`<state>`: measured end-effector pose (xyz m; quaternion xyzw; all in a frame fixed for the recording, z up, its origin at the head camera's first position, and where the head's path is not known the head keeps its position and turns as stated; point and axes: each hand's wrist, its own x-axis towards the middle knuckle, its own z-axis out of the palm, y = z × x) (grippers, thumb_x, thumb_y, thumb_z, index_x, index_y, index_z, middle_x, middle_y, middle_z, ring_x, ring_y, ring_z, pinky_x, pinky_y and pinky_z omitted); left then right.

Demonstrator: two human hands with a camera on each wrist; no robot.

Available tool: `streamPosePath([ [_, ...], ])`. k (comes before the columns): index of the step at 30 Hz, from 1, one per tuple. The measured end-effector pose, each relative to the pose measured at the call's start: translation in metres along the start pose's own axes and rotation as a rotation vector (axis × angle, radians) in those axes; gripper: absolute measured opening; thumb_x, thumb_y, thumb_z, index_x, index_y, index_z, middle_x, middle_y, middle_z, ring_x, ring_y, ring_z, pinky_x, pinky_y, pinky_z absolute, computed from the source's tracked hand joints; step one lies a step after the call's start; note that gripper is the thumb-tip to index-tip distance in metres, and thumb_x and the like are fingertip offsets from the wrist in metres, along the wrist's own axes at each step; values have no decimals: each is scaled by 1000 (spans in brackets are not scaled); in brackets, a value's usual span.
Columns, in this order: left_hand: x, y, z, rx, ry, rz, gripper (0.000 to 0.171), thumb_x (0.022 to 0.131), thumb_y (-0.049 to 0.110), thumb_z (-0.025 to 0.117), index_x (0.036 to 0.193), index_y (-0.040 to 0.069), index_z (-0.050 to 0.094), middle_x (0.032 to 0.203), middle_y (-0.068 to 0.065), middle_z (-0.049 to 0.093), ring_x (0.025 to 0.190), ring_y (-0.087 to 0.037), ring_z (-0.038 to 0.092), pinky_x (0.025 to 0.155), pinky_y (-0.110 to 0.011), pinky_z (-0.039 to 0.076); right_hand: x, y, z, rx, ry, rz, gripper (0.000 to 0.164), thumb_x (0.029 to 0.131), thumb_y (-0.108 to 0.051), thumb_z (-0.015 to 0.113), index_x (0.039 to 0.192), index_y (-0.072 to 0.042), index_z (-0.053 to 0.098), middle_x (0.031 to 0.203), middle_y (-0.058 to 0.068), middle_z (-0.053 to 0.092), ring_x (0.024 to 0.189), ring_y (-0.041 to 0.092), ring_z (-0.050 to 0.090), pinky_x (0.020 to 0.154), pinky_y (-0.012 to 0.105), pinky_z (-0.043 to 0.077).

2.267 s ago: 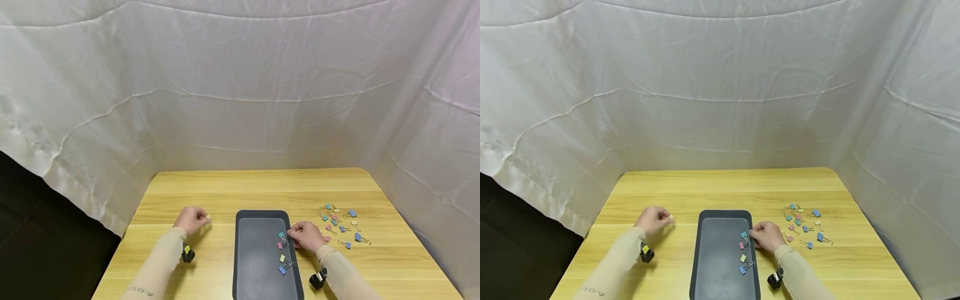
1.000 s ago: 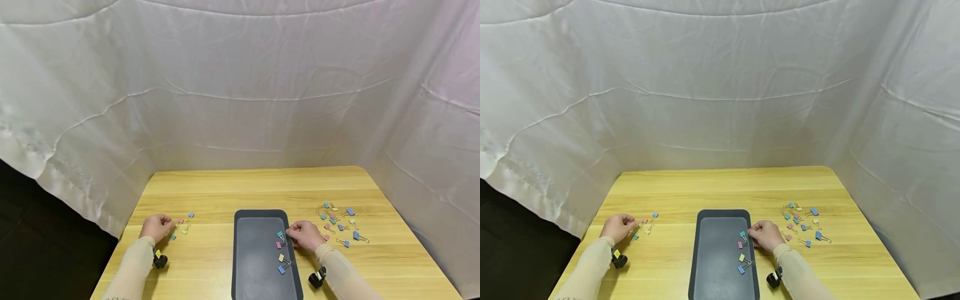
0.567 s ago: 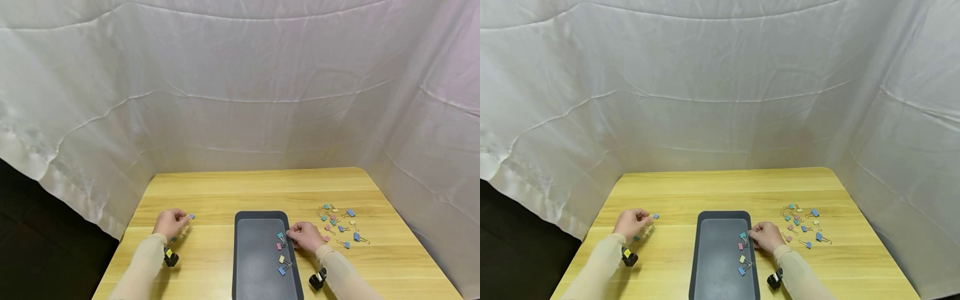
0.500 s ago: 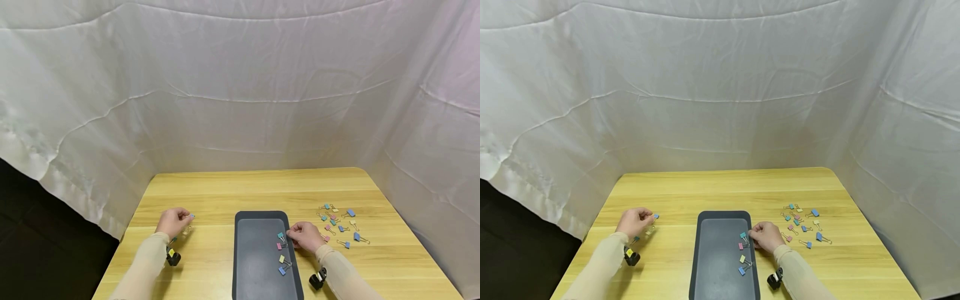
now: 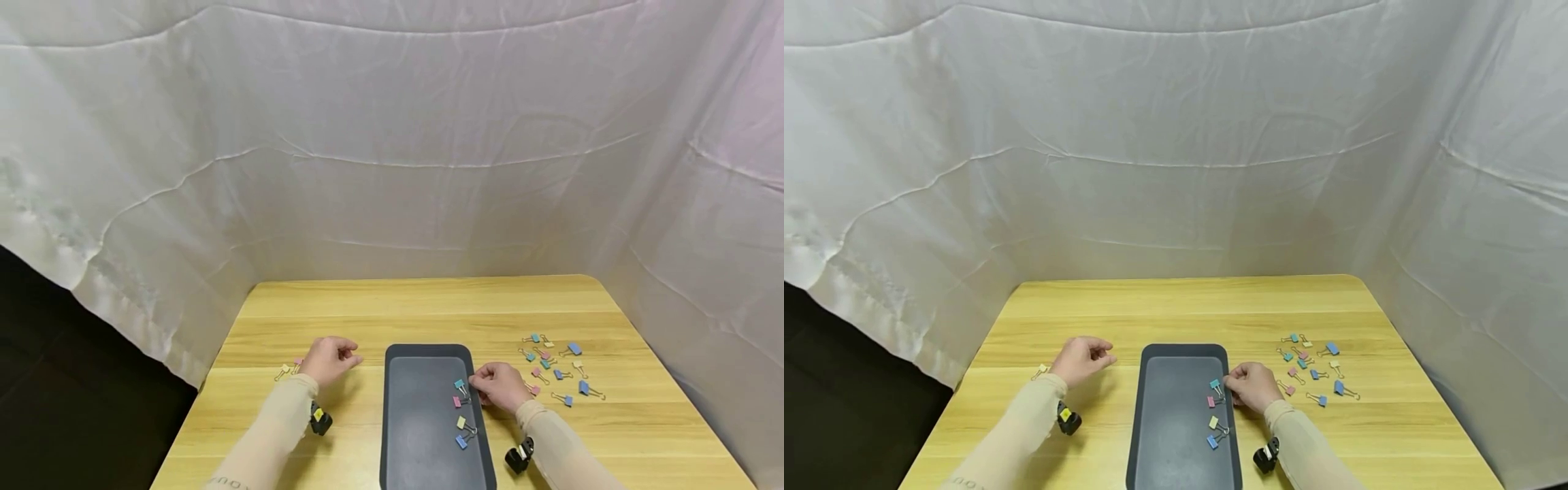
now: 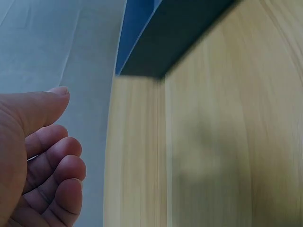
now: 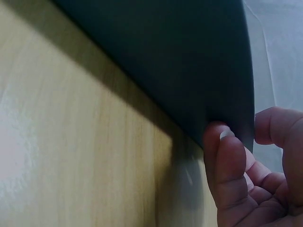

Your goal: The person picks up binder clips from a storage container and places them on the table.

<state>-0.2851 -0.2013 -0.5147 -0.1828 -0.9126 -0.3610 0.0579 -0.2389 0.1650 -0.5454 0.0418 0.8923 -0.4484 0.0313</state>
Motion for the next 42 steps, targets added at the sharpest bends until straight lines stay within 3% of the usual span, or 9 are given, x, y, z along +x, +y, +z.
streamPosePath([
  [6, 8, 20, 20, -10, -53, 75, 28, 77, 26, 74, 96, 5, 71, 70, 12, 57, 63, -3, 53, 59, -20, 47, -1, -1, -1, -3, 0, 1, 12, 79, -18, 69, 76, -7, 65, 60, 1, 61, 50, 14, 57, 47, 27, 48],
  [17, 16, 55, 48, -29, -144, 121, 32, 78, 28, 73, 100, 6, 70, 71, 11, 56, 61, -3, 51, 56, -19, 45, 0, -1, 1, 6, 6, 14, 11, 80, -17, 68, 76, -7, 65, 60, 1, 61, 50, 14, 57, 47, 27, 49],
  [28, 19, 82, 82, 56, -237, 226, 31, 76, 29, 75, 97, 6, 71, 69, 12, 58, 62, 2, 51, 62, -17, 47, 0, 0, 1, 15, 9, 10, 12, 79, -17, 69, 76, -6, 64, 60, 1, 61, 50, 15, 56, 46, 28, 49],
  [37, 21, 105, 115, 151, -325, 334, 24, 76, 33, 74, 91, 14, 72, 61, 16, 52, 56, 3, 46, 54, -14, 40, 0, 0, 0, 0, 2, 8, 13, 79, -18, 68, 77, -6, 64, 60, 2, 62, 50, 16, 57, 45, 28, 48],
  [42, 20, 112, 134, 187, -391, 331, 15, 76, 32, 73, 83, 19, 72, 55, 18, 49, 52, 4, 44, 49, -12, 37, 0, 0, 0, 8, 2, 19, 12, 80, -18, 68, 78, -6, 65, 61, 2, 62, 50, 16, 57, 46, 28, 49],
])
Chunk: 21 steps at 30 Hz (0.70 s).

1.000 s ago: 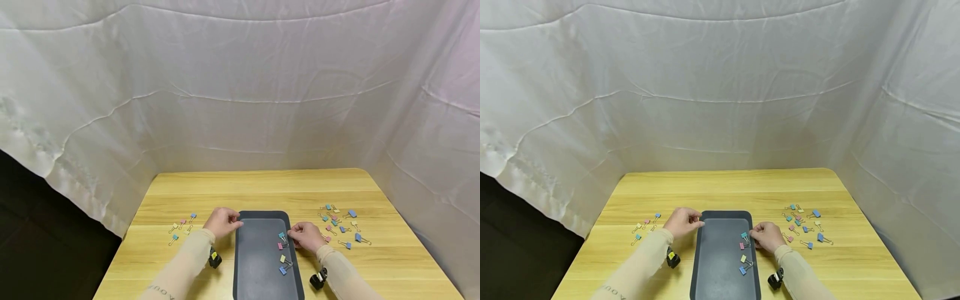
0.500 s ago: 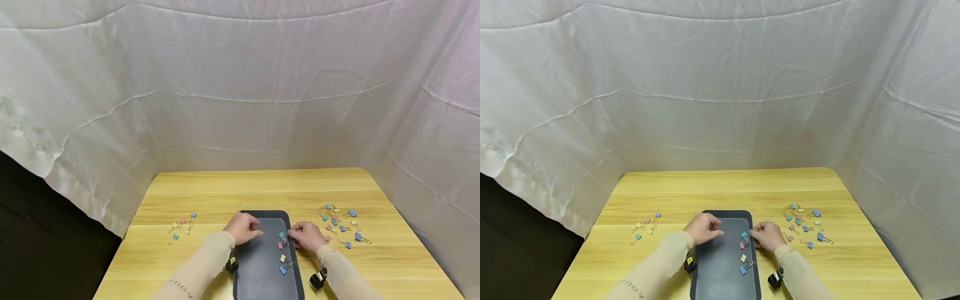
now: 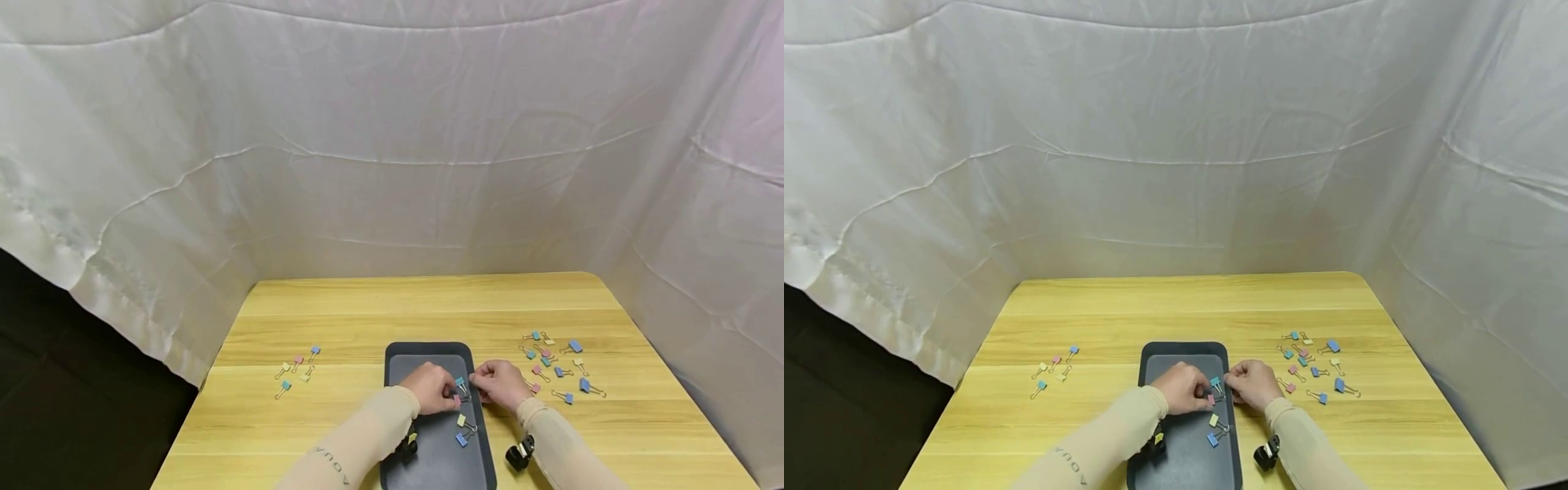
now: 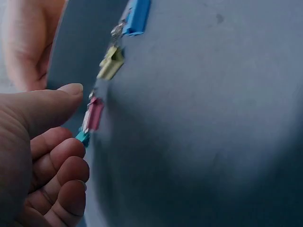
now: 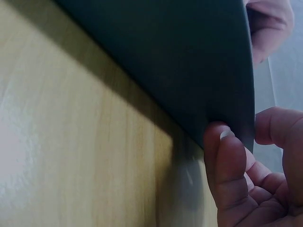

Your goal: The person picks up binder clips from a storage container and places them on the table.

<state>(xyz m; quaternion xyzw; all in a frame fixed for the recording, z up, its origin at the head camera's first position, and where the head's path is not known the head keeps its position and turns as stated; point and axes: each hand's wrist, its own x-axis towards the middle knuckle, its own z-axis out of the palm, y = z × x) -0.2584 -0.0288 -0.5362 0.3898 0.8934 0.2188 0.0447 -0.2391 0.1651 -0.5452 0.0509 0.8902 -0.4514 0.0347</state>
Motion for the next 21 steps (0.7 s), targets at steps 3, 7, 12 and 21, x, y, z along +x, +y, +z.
streamPosePath([
  [3, 3, 3, 8, 27, -35, -15, 10, 74, 31, 75, 78, 23, 71, 55, 21, 49, 52, 6, 44, 50, -11, 37, 0, 0, 0, 11, -3, 5, 12, 79, -17, 68, 78, -6, 65, 60, 3, 62, 50, 16, 57, 46, 28, 48],
  [7, 6, 5, 15, 58, -42, -9, 8, 75, 27, 73, 71, 25, 67, 53, 21, 48, 50, 5, 44, 49, -11, 36, 0, -1, 0, 13, -1, 2, 12, 79, -16, 69, 77, -6, 65, 60, 4, 62, 49, 16, 57, 45, 28, 48],
  [12, 6, 4, 16, 63, -29, 3, 12, 76, 25, 72, 67, 25, 65, 53, 20, 46, 49, 4, 43, 47, -12, 35, 1, 0, 1, 13, 6, 4, 12, 78, -17, 69, 76, -6, 65, 59, 3, 61, 49, 15, 56, 45, 28, 48],
  [21, -1, -3, -9, -28, 47, -36, 7, 77, 25, 73, 77, 19, 70, 61, 19, 52, 55, 5, 47, 52, -12, 39, 2, 2, 1, 5, -3, -9, 12, 78, -17, 68, 77, -6, 64, 58, 2, 60, 49, 15, 57, 45, 28, 49],
])
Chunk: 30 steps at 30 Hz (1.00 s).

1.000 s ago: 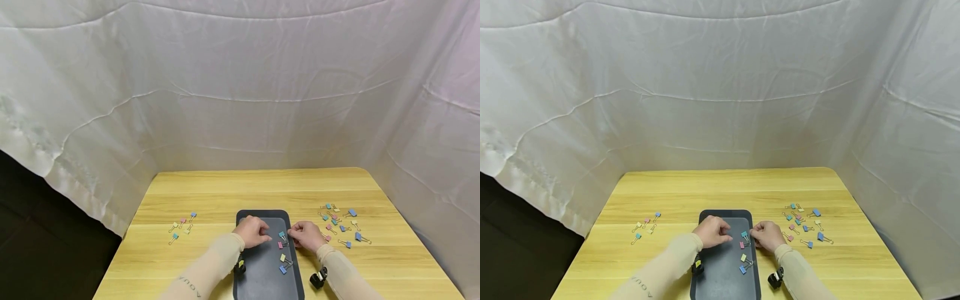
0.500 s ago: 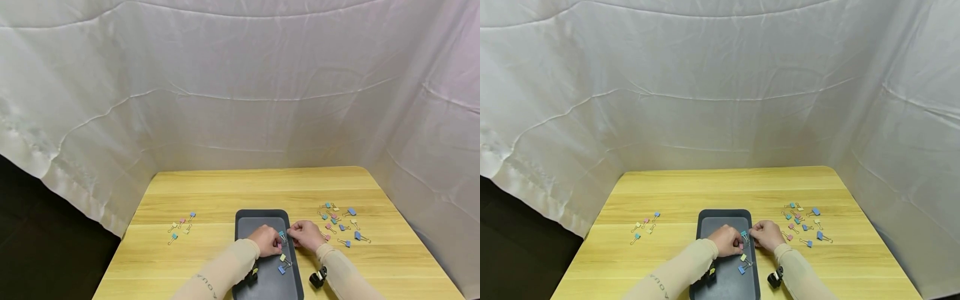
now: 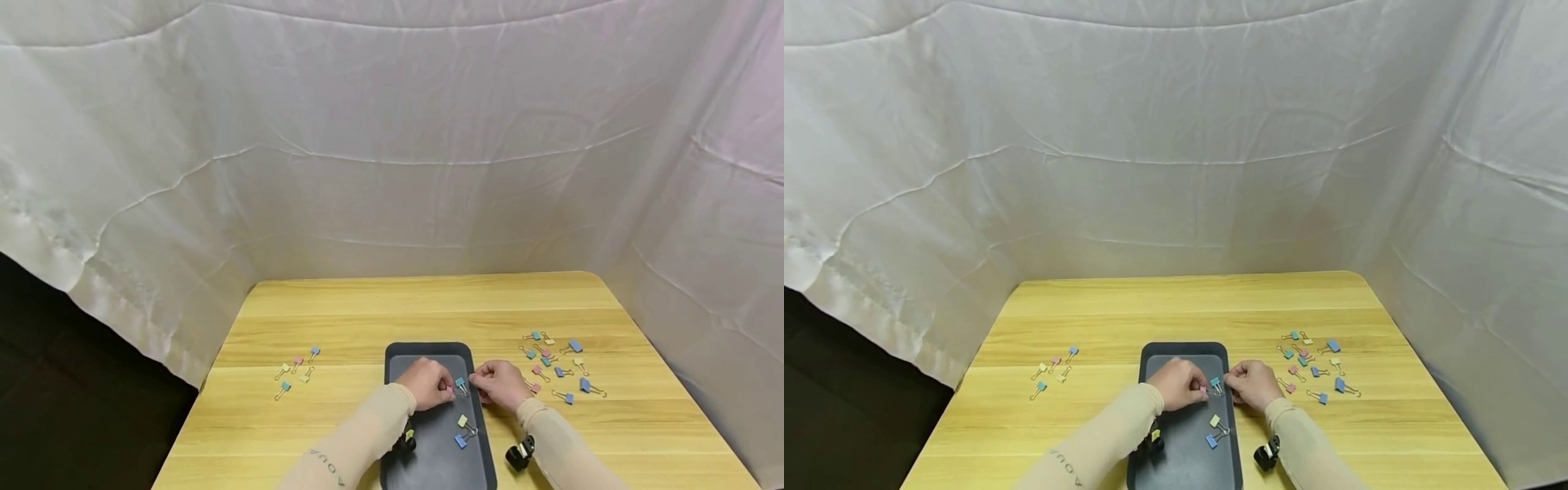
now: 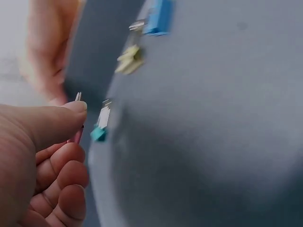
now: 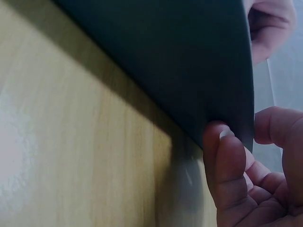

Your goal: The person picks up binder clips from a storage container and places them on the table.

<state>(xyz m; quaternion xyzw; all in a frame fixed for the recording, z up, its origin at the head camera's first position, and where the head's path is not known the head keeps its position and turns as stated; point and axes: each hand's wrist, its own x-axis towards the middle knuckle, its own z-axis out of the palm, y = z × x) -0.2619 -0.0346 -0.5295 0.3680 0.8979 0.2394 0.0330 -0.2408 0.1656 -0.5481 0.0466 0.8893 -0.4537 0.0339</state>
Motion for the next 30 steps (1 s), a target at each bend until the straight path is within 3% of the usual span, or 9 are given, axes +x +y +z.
streamPosePath([
  [4, -4, -5, -19, -59, 57, -23, 7, 78, 22, 73, 81, 16, 71, 63, 18, 54, 56, 5, 48, 53, -12, 41, -1, 1, 0, 2, -6, -6, 13, 79, -16, 68, 78, -4, 64, 59, 2, 60, 49, 15, 57, 46, 28, 49],
  [10, -17, -25, -46, -92, 198, -45, 7, 76, 19, 74, 78, 14, 70, 63, 16, 56, 57, 3, 48, 58, -14, 43, -1, 0, -1, 8, -17, 0, 13, 79, -17, 68, 78, -5, 64, 60, 2, 61, 50, 15, 57, 47, 28, 50],
  [16, -40, -57, -69, -174, 257, -179, 7, 76, 17, 75, 77, 13, 69, 65, 12, 56, 60, -3, 52, 56, -18, 45, -2, -2, 0, 24, 0, 2, 11, 79, -15, 68, 76, -5, 64, 57, 2, 58, 50, 15, 56, 47, 28, 50],
  [23, -80, -96, -78, -139, 288, -287, 9, 77, 19, 74, 82, 12, 70, 69, 11, 59, 63, -3, 53, 58, -19, 47, -2, -1, 1, 30, -2, 8, 12, 79, -15, 69, 76, -4, 64, 60, 4, 61, 50, 15, 56, 47, 29, 50],
  [30, -119, -121, -77, -116, 274, -377, 9, 78, 18, 73, 83, 11, 69, 67, 11, 55, 62, -5, 50, 62, -25, 45, -1, -1, 1, 34, -1, 2, 11, 79, -14, 68, 76, -4, 64, 59, 3, 60, 50, 15, 56, 47, 28, 50],
])
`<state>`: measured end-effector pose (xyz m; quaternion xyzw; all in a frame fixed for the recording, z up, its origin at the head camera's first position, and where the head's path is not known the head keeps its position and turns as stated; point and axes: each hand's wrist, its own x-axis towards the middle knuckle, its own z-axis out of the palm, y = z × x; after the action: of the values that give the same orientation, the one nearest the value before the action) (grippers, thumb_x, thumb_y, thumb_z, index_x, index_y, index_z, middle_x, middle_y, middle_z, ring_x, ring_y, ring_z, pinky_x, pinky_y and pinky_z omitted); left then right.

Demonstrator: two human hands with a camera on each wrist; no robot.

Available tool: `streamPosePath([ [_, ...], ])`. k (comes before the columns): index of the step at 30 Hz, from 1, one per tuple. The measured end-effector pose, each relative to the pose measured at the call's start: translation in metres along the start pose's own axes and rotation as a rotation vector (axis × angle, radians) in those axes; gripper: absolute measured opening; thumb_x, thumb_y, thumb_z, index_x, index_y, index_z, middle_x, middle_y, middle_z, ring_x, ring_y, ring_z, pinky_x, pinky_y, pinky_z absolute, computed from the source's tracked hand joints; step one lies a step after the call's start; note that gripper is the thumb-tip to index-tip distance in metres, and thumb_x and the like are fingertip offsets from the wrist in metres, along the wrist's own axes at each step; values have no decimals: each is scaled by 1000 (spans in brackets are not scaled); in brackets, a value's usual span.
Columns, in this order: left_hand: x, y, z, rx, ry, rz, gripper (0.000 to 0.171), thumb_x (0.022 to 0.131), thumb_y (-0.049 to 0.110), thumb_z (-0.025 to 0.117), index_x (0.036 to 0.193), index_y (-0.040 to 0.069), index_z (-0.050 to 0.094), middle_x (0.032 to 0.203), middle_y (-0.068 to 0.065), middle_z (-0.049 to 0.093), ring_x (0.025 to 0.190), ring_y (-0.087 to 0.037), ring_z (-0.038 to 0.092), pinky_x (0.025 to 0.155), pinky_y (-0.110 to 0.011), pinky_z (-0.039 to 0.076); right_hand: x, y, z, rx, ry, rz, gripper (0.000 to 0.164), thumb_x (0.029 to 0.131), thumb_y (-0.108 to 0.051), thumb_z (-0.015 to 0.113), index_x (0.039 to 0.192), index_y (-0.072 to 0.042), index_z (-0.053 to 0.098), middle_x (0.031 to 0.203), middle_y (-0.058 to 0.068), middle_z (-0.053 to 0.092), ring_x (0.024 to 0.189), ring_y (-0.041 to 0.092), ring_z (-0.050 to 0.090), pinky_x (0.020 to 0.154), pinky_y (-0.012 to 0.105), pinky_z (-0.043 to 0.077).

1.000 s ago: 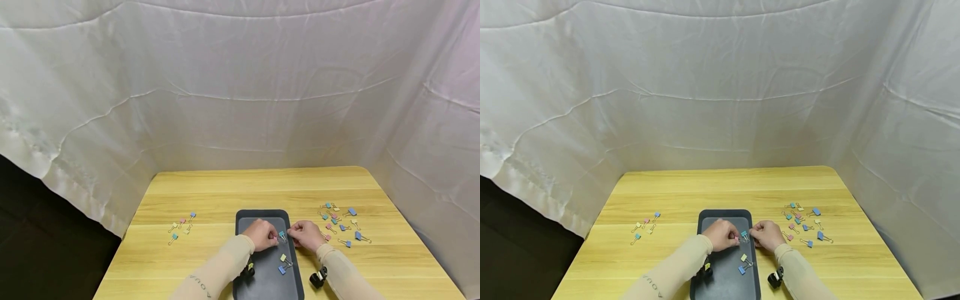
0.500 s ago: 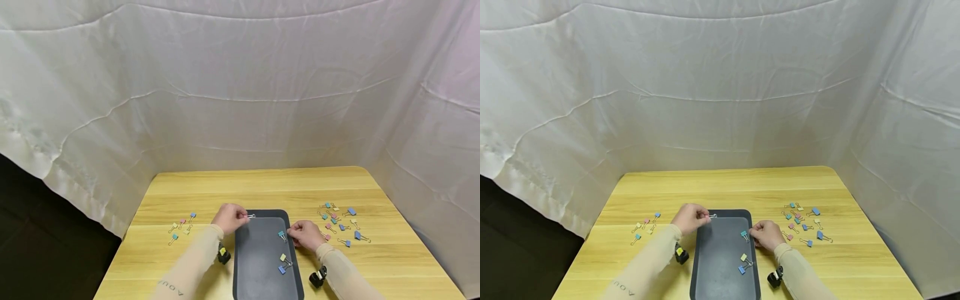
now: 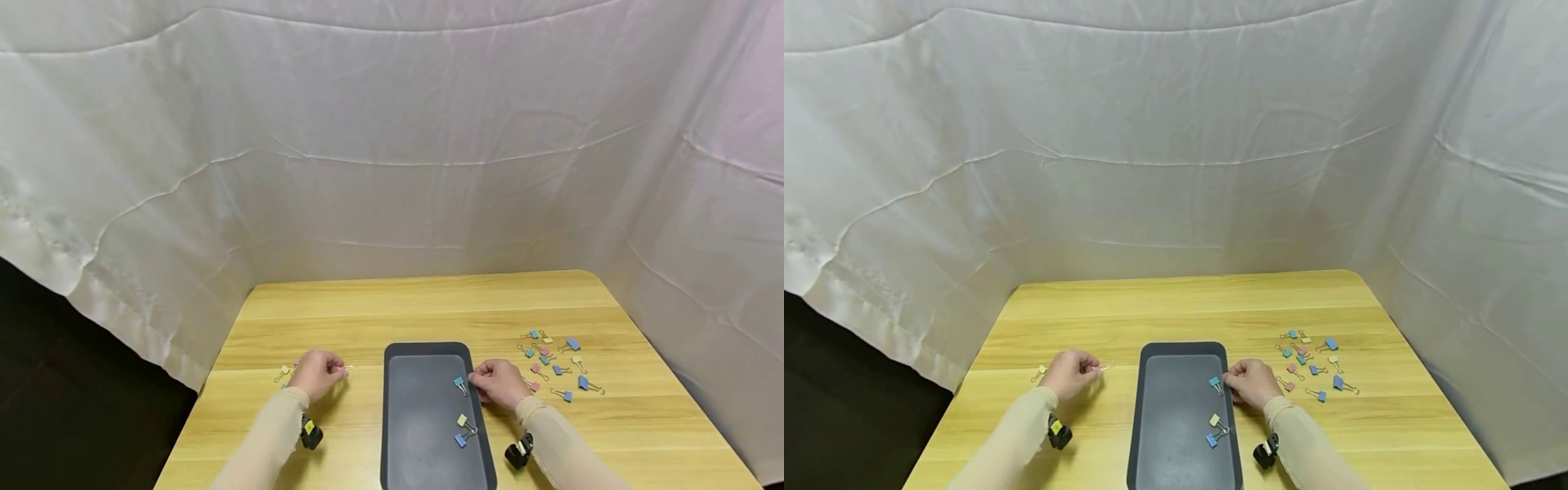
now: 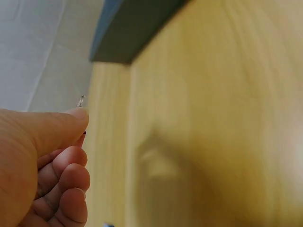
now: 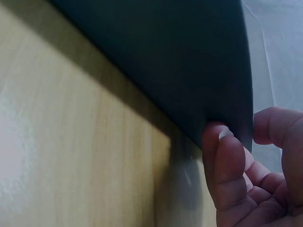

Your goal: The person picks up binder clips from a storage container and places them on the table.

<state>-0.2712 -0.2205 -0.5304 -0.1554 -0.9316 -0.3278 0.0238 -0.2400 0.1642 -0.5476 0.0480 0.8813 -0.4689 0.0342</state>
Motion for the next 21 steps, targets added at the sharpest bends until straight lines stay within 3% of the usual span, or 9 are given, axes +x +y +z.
streamPosePath([
  [5, -14, -21, -2, 7, 3, -51, 6, 77, 16, 73, 80, 13, 68, 65, 11, 54, 62, -6, 49, 60, -26, 47, 0, 0, 0, -14, 2, -6, 11, 79, -14, 69, 75, -5, 64, 59, 3, 60, 50, 16, 57, 47, 28, 50],
  [7, -18, -28, -3, 22, 9, -55, 6, 77, 15, 74, 77, 14, 68, 63, 11, 53, 60, -6, 48, 73, -30, 48, 0, 0, 0, -17, -2, -8, 11, 79, -15, 69, 76, -5, 65, 59, 3, 61, 50, 15, 57, 47, 28, 50],
  [9, -24, -34, -4, 32, 11, -63, 7, 76, 15, 74, 76, 14, 67, 62, 11, 53, 59, -6, 48, 75, -33, 47, 0, 0, 0, -16, -8, -10, 11, 79, -15, 69, 76, -5, 65, 60, 3, 61, 51, 15, 57, 47, 28, 50],
  [12, -31, -42, -7, 50, -1, -86, 7, 76, 16, 74, 75, 14, 68, 61, 11, 52, 56, -6, 47, 73, -31, 47, 0, 0, -1, -18, -14, -13, 11, 79, -16, 69, 76, -5, 65, 59, 3, 61, 50, 16, 57, 47, 28, 50],
  [15, -38, -48, -9, 66, -8, -108, 7, 75, 16, 74, 78, 13, 69, 63, 11, 53, 59, -6, 48, 58, -26, 45, 0, 0, -2, -23, -19, -19, 11, 80, -15, 68, 76, -5, 64, 59, 2, 61, 51, 16, 57, 47, 28, 50],
  [21, -46, -57, -13, 91, 3, -111, 8, 74, 15, 75, 74, 15, 67, 63, 11, 52, 60, -5, 47, 57, -24, 43, 0, -1, -3, -9, -27, -11, 11, 80, -15, 68, 76, -5, 64, 60, 3, 61, 51, 16, 57, 48, 29, 50],
])
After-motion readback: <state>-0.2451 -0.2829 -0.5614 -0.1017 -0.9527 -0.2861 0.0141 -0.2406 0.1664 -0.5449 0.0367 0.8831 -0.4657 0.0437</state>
